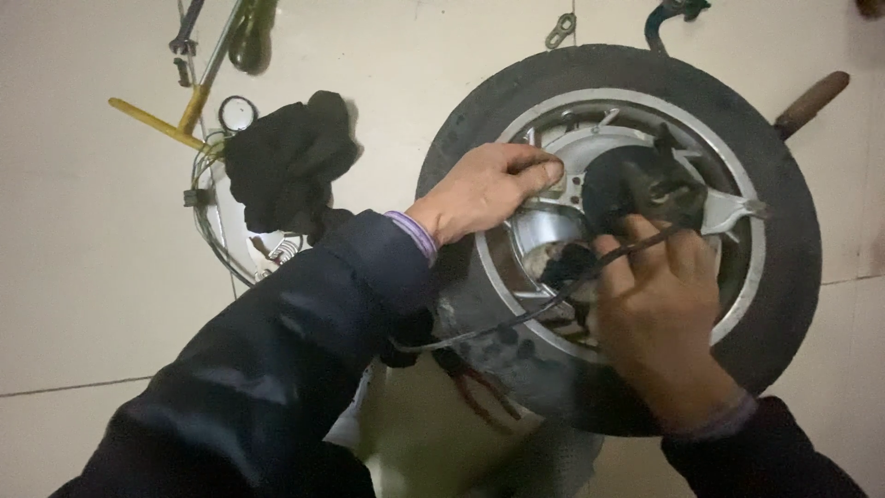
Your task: The person wipes a scooter wheel with a cloth and then aligns a brake assembly onto the axle by hand.
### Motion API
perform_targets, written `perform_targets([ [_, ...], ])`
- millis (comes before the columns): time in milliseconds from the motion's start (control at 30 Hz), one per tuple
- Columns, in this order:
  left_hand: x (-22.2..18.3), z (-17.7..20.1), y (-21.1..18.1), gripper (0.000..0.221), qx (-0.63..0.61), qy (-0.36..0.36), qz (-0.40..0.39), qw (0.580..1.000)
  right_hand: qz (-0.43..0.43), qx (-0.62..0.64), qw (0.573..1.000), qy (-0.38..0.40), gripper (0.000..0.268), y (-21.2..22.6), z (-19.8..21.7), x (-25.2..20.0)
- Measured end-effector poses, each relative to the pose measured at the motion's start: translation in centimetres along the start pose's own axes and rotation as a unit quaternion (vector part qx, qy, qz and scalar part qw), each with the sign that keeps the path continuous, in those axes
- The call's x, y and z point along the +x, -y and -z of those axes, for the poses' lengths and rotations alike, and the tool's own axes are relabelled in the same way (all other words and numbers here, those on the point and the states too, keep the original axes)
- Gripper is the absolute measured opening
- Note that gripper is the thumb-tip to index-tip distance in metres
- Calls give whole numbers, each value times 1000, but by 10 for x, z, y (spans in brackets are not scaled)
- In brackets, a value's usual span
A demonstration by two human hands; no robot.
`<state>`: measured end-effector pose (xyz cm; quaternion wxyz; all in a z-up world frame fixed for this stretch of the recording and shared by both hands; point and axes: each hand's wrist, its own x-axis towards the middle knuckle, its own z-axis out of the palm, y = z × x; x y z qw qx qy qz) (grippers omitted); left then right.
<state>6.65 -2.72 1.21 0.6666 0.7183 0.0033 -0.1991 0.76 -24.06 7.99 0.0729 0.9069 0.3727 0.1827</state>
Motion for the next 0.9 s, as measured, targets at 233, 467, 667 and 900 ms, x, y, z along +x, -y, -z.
perform_targets([
  [233, -3, -4, -1, 45, 24, -20, -15, 999, 49, -28, 997, -49, 22, 4, -7, 44],
  [467, -1, -5, -14, 50, 27, -23, 46, 998, 36, -43, 998, -11, 35, -6, -57, 31],
  [667, -2, -2, -12, 52, 28, -11, 11, 999, 5, 38, 999, 22, 50, 5, -25, 9],
  [900, -4, -8, -10, 53, 25, -2, 53, 998, -51, 76, 995, -50, 33, 3, -8, -17],
])
